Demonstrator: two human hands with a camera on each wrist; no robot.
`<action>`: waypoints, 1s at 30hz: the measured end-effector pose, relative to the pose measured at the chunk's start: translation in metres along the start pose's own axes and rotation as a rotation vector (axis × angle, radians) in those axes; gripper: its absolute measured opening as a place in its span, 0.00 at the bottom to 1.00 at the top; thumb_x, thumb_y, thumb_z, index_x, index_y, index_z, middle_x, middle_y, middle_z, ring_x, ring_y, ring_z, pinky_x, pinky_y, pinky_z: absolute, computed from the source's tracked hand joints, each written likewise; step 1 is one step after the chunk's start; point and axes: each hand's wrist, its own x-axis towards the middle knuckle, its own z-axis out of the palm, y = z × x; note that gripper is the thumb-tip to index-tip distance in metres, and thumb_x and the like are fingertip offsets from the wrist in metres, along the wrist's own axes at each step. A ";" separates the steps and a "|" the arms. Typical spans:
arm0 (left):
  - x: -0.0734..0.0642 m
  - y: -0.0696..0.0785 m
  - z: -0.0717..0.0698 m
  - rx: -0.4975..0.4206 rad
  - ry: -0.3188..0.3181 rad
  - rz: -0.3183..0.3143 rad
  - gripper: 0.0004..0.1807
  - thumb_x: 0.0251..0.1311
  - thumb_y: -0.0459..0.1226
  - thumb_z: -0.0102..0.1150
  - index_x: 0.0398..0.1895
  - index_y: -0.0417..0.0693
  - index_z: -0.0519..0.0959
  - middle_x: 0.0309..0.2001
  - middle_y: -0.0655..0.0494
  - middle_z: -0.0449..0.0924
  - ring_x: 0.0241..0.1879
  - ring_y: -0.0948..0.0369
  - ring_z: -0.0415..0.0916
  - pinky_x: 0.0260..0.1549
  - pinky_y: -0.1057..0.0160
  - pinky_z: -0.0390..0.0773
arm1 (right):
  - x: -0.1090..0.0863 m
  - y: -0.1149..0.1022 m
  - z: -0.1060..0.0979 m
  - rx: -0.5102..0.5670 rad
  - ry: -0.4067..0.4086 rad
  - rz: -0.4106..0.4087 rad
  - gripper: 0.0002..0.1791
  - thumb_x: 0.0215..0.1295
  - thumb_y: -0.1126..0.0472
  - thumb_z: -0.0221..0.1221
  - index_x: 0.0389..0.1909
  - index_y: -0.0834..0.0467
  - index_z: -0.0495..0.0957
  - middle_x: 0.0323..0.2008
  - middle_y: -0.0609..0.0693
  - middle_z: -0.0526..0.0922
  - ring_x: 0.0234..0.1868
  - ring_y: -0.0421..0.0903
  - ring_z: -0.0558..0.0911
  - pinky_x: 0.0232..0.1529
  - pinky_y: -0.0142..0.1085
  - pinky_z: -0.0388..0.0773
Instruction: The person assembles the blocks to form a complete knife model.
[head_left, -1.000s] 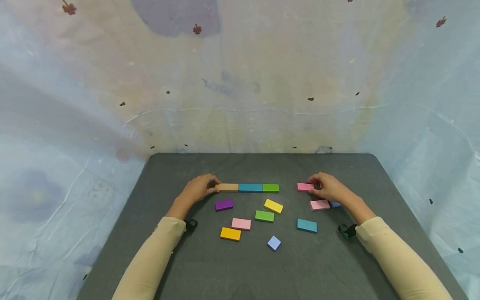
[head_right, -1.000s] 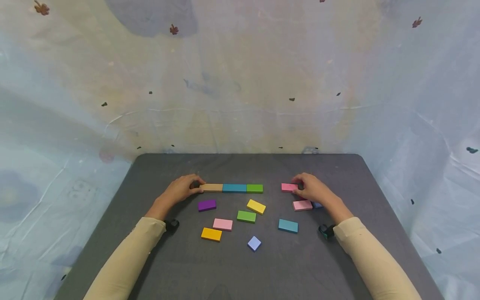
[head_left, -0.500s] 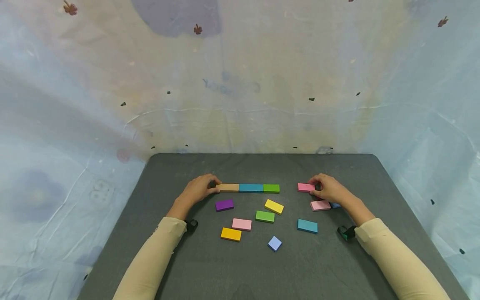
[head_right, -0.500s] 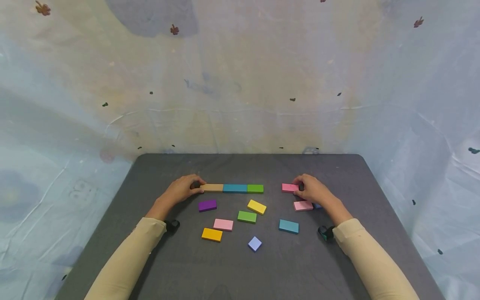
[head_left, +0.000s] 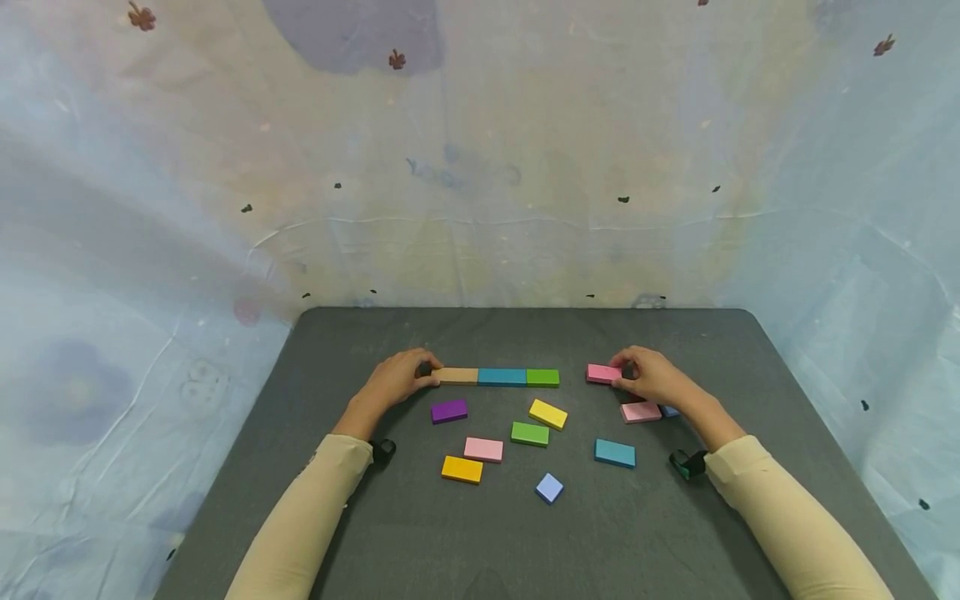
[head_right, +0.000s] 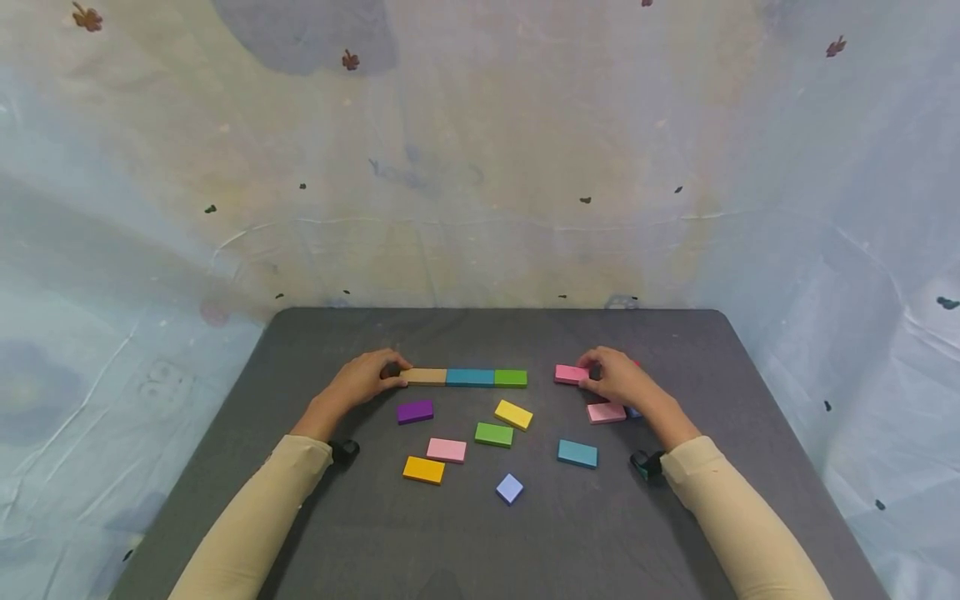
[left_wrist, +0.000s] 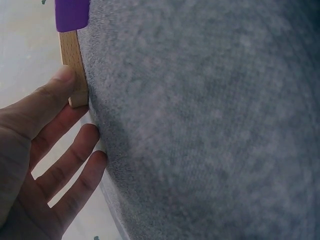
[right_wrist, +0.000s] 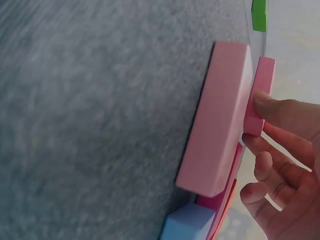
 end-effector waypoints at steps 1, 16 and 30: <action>0.000 0.000 0.000 -0.001 -0.002 -0.003 0.17 0.71 0.48 0.70 0.59 0.56 0.87 0.58 0.53 0.86 0.51 0.54 0.83 0.56 0.43 0.82 | 0.001 -0.001 0.001 0.000 0.003 0.000 0.18 0.72 0.60 0.70 0.58 0.64 0.84 0.41 0.53 0.82 0.35 0.46 0.73 0.34 0.40 0.69; -0.001 0.001 0.001 0.005 -0.003 -0.010 0.17 0.71 0.47 0.71 0.59 0.56 0.88 0.58 0.54 0.86 0.51 0.54 0.83 0.56 0.43 0.82 | 0.010 -0.026 0.008 0.003 -0.035 -0.027 0.18 0.71 0.61 0.71 0.57 0.63 0.84 0.45 0.55 0.83 0.37 0.46 0.74 0.36 0.39 0.73; -0.003 0.003 -0.002 0.010 0.011 -0.006 0.17 0.71 0.48 0.71 0.59 0.56 0.88 0.56 0.54 0.86 0.47 0.55 0.82 0.52 0.45 0.83 | 0.016 -0.037 0.014 -0.027 -0.042 -0.050 0.17 0.70 0.60 0.73 0.56 0.62 0.85 0.49 0.55 0.85 0.41 0.48 0.79 0.44 0.44 0.79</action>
